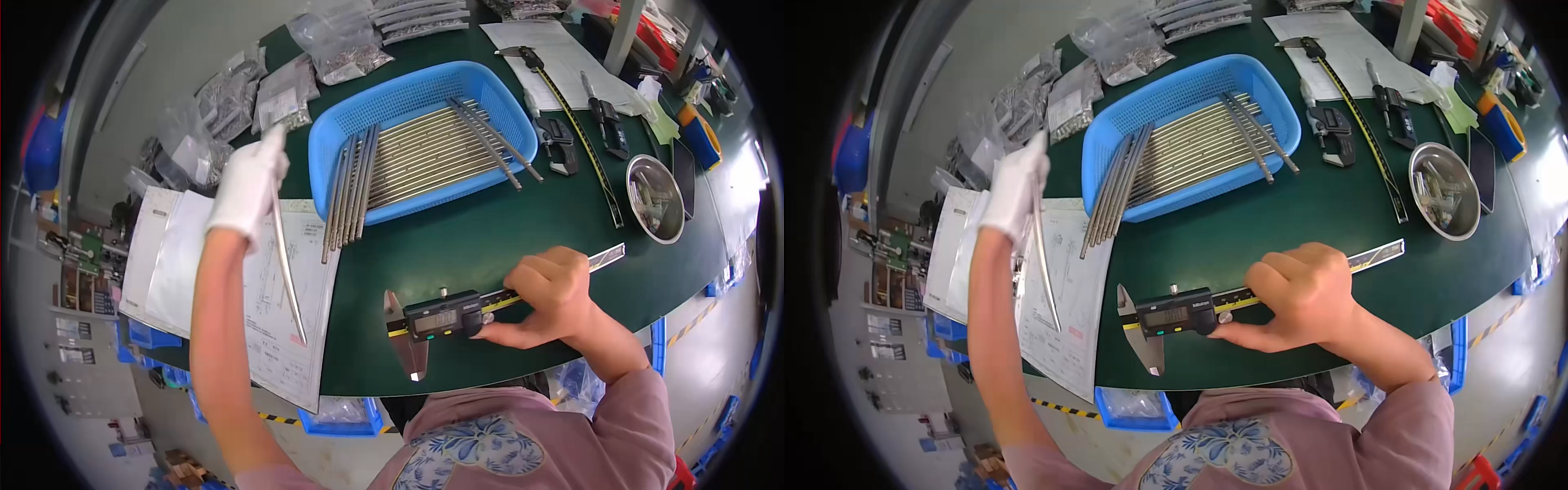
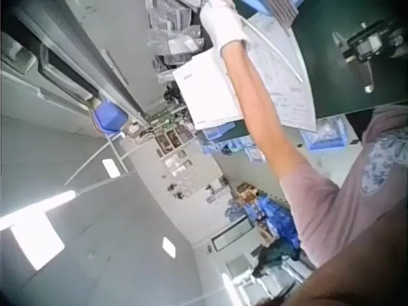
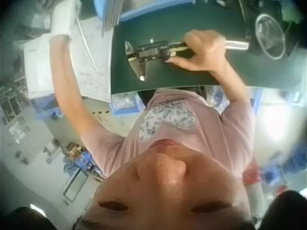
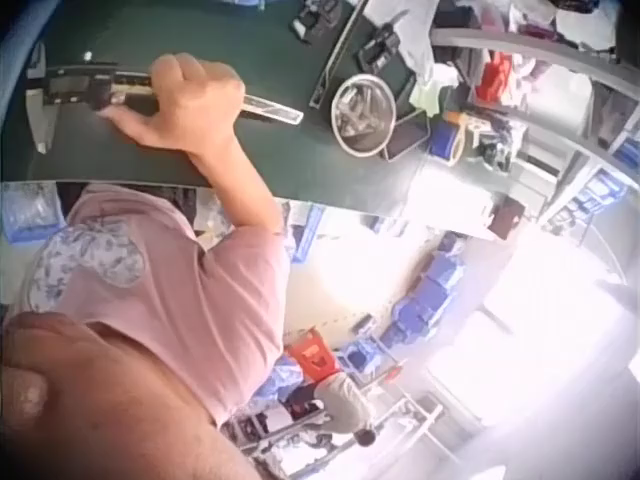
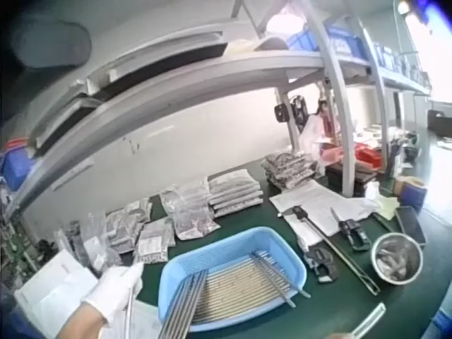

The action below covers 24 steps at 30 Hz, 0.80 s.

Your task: Measuring the dimensions of metal rods using a digital caliper according to technical specifications.

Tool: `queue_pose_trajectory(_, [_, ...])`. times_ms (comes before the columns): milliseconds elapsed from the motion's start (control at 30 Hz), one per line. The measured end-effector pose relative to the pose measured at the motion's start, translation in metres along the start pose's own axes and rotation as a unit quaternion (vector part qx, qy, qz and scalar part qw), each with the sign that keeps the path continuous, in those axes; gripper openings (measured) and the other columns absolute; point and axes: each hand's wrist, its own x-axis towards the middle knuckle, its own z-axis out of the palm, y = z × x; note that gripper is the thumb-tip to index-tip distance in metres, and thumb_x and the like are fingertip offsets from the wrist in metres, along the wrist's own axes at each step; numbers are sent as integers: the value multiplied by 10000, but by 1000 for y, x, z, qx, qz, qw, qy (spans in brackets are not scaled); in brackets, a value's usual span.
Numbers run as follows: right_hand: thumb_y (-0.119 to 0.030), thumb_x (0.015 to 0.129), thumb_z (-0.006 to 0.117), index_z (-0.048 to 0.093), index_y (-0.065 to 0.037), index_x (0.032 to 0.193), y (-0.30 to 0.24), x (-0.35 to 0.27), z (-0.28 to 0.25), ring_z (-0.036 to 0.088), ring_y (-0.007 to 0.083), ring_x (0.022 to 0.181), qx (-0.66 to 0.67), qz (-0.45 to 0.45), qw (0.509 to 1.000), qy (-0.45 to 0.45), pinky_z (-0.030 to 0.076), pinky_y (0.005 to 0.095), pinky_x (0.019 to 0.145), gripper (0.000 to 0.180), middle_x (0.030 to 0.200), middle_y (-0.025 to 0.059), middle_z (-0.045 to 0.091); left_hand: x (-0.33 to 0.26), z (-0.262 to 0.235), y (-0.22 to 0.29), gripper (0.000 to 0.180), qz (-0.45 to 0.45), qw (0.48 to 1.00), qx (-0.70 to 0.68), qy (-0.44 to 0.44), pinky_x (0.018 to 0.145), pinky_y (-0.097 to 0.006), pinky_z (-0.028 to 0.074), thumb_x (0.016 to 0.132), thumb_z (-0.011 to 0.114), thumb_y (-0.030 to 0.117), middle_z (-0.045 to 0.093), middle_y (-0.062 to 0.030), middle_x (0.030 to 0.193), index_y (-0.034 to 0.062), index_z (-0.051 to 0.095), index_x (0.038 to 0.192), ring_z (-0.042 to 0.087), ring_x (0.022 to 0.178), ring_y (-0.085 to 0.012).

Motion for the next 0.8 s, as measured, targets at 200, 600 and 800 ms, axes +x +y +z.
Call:
queue_pose_trajectory(200, [-511, 621, 673, 363, -108, 510, -7, -4, 0, 374, 173, 342, 3, -4, 1000, -15, 274, 285, 337, 520, 454, 18, 328, 30, 44, 40, 500, 43, 922, 385, -20, 842, -420, 424, 900, 320, 401, 588, -216, 1002, 14, 632, 955, 550, 977, -361])
queue_pose_trajectory(600, [-489, 640, 663, 380, -105, 525, -4, -4, 2, 380, 159, 349, 29, 14, 999, -4, 271, 281, 335, 490, 466, 3, 323, 62, 78, 53, 479, 79, 819, 563, -74, 785, -414, 462, 917, 296, 374, 615, -146, 1005, 48, 644, 954, 592, 945, -298])
queue_pose_trajectory(800, [-495, 687, 618, 419, -98, 580, -5, -9, -3, 453, 189, 394, 47, 31, 998, -24, 336, 304, 361, 457, 502, 20, 386, 55, 78, 54, 321, 278, 803, 528, 7, 750, -403, 473, 839, 487, 286, 615, -181, 920, 26, 559, 1014, 600, 887, -304])
